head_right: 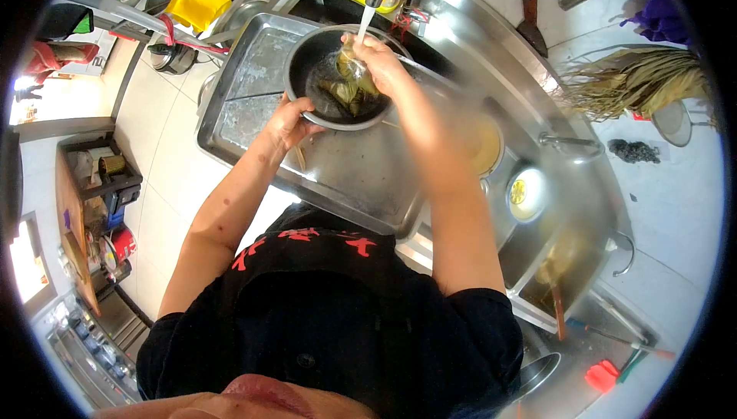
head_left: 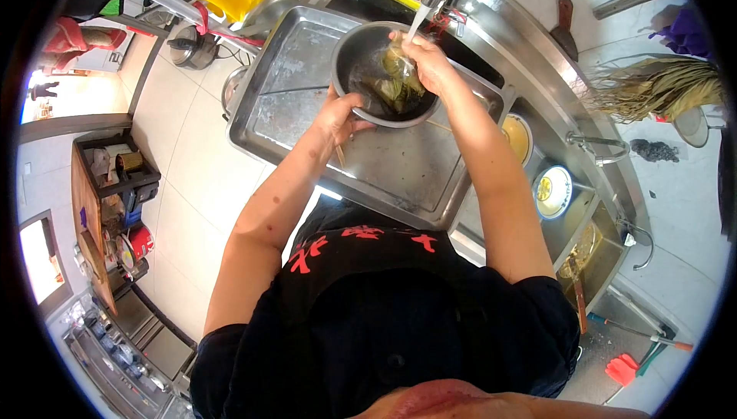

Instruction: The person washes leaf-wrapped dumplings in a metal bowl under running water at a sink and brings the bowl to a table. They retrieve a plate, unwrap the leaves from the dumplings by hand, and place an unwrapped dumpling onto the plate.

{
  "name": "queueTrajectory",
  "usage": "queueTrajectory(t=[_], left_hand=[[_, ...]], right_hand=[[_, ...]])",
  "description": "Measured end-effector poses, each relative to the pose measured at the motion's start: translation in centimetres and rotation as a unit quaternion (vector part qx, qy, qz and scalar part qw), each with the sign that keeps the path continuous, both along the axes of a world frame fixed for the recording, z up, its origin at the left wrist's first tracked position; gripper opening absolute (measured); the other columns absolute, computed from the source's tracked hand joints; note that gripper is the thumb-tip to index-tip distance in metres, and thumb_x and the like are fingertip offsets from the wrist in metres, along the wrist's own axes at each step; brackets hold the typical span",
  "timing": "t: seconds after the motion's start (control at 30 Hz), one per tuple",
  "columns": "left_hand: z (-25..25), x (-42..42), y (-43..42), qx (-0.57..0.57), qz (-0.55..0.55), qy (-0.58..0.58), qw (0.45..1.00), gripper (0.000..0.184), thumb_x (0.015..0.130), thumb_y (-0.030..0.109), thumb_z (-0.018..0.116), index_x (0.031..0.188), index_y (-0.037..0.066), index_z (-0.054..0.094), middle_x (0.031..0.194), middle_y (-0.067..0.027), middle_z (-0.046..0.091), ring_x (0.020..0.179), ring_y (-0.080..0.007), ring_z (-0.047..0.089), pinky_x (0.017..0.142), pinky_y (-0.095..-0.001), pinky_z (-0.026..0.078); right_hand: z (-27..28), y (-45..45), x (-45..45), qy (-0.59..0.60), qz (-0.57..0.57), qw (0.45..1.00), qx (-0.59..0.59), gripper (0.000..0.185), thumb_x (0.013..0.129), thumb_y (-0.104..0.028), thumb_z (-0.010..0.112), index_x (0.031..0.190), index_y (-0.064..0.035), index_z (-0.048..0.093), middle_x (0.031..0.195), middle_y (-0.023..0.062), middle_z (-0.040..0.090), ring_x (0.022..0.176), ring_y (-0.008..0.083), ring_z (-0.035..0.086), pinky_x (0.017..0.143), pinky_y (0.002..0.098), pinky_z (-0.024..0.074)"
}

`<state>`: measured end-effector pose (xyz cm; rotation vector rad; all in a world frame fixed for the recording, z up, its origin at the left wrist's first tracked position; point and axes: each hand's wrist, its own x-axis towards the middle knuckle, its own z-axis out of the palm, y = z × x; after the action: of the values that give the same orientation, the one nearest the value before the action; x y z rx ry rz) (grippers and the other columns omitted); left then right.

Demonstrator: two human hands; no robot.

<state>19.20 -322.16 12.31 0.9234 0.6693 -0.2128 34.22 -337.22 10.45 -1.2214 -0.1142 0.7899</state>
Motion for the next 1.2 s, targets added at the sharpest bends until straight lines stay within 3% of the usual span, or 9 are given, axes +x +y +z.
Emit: queueTrajectory(t=[0.17,0.47,0.63,0.73,0.87,1.0,1.1,1.13,1.2], left_hand=[[0.6,-0.1,-0.2,-0.004,0.009,-0.002,1.000,0.062,0.070,-0.005,0.048,0.127,0.011,0.029,0.112,-0.0176,0.051,0.089,-0.0340,0.062,0.068,-0.0482,0.057],[-0.1,-0.6,0.2,-0.010,0.008,0.009,1.000,0.061,0.070,-0.005,0.047,0.125,0.011,0.027,0.115,-0.0185,0.048,0.094,-0.0372,0.060,0.070,-0.0505,0.056],[-0.9,-0.6,0.2,-0.036,0.028,0.026,0.999,0.072,0.070,-0.005,0.049,0.130,0.021,0.020,0.114,-0.0182,0.047,0.091,-0.0356,0.059,0.067,-0.0490,0.055],[-0.5,-0.4,-0.1,-0.024,0.027,0.029,0.999,0.073,0.070,-0.006,0.049,0.130,0.024,0.019,0.115,-0.0182,0.046,0.093,-0.0361,0.058,0.068,-0.0493,0.055],[0.7,-0.2,-0.9,-0.011,0.024,0.017,0.999,0.075,0.070,-0.007,0.048,0.130,0.027,0.017,0.119,-0.0166,0.043,0.096,-0.0367,0.056,0.068,-0.0504,0.054],[1.9,0.4,-2.0,0.028,0.052,0.012,0.998,0.062,0.072,-0.006,0.046,0.125,0.017,0.022,0.108,-0.0178,0.051,0.086,-0.0351,0.062,0.062,-0.0488,0.057],[1.3,0.5,-1.4,0.021,0.058,0.009,0.998,0.061,0.072,-0.006,0.046,0.124,0.016,0.023,0.108,-0.0179,0.051,0.086,-0.0353,0.061,0.061,-0.0486,0.057],[1.2,0.4,-1.2,0.015,0.064,0.020,0.998,0.061,0.072,-0.006,0.046,0.124,0.016,0.024,0.108,-0.0179,0.050,0.086,-0.0355,0.061,0.061,-0.0486,0.057],[1.1,0.6,-0.8,0.005,0.075,0.039,0.996,0.061,0.072,-0.006,0.046,0.124,0.015,0.024,0.109,-0.0177,0.050,0.087,-0.0358,0.061,0.061,-0.0488,0.057]], right_hand=[[-0.6,-0.2,-0.2,0.085,0.013,0.996,0.038,0.022,0.091,-0.021,0.055,0.107,-0.0069,0.060,0.097,0.0024,0.059,0.089,0.0130,0.056,0.078,0.0282,0.0472],[-3.0,0.9,0.7,-0.136,-0.030,0.986,-0.095,0.025,0.090,-0.023,0.055,0.104,-0.0036,0.061,0.094,0.0037,0.062,0.084,0.0119,0.056,0.075,0.0276,0.0453],[-0.1,0.4,-0.6,-0.543,-0.033,0.783,-0.301,0.023,0.083,-0.017,0.055,0.100,-0.0058,0.063,0.101,0.0181,0.060,0.091,0.0324,0.060,0.078,0.0362,0.0482],[2.7,0.3,-3.1,-0.528,0.112,0.699,-0.468,0.029,0.082,-0.029,0.060,0.106,-0.0119,0.059,0.103,0.0128,0.058,0.096,0.0300,0.058,0.081,0.0383,0.0476],[2.1,0.9,-6.4,-0.505,0.260,0.602,-0.561,0.058,0.071,-0.039,0.070,0.116,-0.0112,0.048,0.108,0.0216,0.051,0.089,0.0363,0.059,0.069,0.0429,0.0512],[0.5,1.1,-4.9,-0.478,0.244,0.641,-0.549,0.058,0.073,-0.023,0.067,0.124,-0.0113,0.044,0.114,0.0222,0.048,0.093,0.0367,0.059,0.077,0.0415,0.0498],[-0.3,0.2,-2.9,-0.460,0.098,0.788,-0.398,0.051,0.073,-0.016,0.059,0.122,-0.0075,0.044,0.121,0.0215,0.045,0.094,0.0364,0.058,0.082,0.0391,0.0485],[0.2,0.0,-1.4,-0.348,0.119,0.844,-0.392,0.045,0.076,-0.014,0.054,0.120,-0.0054,0.044,0.126,0.0155,0.045,0.102,0.0318,0.055,0.086,0.0402,0.0475],[3.0,-0.4,-1.3,-0.029,0.048,0.987,-0.150,0.041,0.079,-0.012,0.050,0.119,-0.0059,0.044,0.123,0.0099,0.047,0.111,0.0253,0.050,0.087,0.0440,0.0475]])
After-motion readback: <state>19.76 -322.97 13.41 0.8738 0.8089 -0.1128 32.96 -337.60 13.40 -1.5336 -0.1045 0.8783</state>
